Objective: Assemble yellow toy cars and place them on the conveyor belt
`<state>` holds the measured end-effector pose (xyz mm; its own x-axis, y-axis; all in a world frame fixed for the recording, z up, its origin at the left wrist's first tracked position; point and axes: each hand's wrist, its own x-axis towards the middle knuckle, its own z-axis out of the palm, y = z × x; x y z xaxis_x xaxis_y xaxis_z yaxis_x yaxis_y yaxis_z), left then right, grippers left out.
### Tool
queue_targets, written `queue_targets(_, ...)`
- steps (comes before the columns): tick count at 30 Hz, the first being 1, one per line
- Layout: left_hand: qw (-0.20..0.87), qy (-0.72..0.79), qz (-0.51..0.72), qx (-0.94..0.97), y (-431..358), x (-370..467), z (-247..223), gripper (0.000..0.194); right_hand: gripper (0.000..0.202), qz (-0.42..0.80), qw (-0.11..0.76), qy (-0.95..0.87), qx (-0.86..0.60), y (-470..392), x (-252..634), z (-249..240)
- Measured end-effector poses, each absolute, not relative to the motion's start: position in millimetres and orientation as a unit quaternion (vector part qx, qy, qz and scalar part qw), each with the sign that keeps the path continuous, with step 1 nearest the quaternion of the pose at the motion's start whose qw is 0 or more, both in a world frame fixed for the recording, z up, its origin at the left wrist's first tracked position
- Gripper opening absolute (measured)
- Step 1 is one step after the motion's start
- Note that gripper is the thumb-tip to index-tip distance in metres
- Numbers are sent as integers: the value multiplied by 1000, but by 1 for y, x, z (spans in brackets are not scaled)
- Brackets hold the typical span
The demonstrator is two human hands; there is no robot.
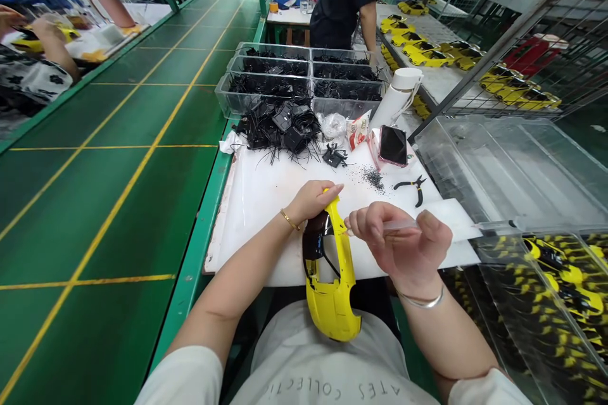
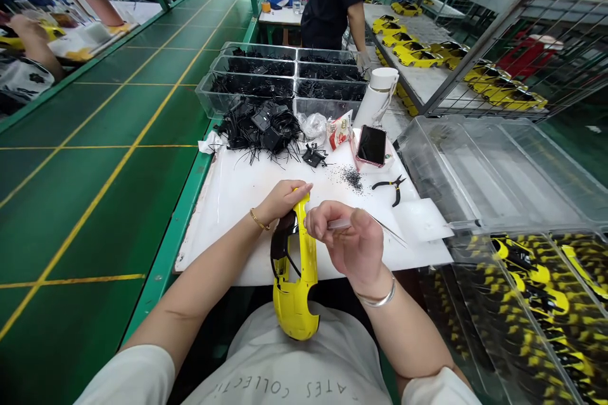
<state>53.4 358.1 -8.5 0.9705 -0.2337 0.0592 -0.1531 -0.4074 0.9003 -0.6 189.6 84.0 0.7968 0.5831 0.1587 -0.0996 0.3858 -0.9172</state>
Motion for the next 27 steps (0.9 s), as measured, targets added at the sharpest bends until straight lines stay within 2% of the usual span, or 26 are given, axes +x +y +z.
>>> queue_targets(4, 537, -110, -42, 835, 358, 54, -9, 52, 56, 177, 763, -277, -557, 186, -10, 81)
queue_targets(8, 552, -116, -45, 824, 359, 53, -9, 51, 56, 22, 685, -298, -665, 152, -10, 86)
queue_targets(11, 558, -109, -51, 821, 359, 50, -8, 50, 51, -80, 671, -220, -704, 108, 8, 96)
queue_targets(14, 556, -99, -58, 823, 359, 49, -8, 50, 51, -97, 672, -92, -729, 65, 37, 97)
queue_targets(19, 546, -95, -59, 830, 359, 48, -8, 49, 61, -114, 578, 17, -808, 30, 78, 57)
queue_targets(21, 549, -94, -60, 828, 360, 47, -7, 49, 57, -152, 541, 19, -827, 32, 76, 46)
queue_targets(23, 556, -90, -61, 824, 360, 46, -7, 48, 49, -270, 447, 1, -853, 36, 60, 47)
queue_targets(25, 565, -87, -66, 818, 361, 46, -7, 46, 41, -400, 289, -51, -868, 41, 36, 52)
queue_targets(27, 577, -87, -75, 808, 362, 46, -8, 42, 29, -383, 160, -141, -899, 46, 14, 49)
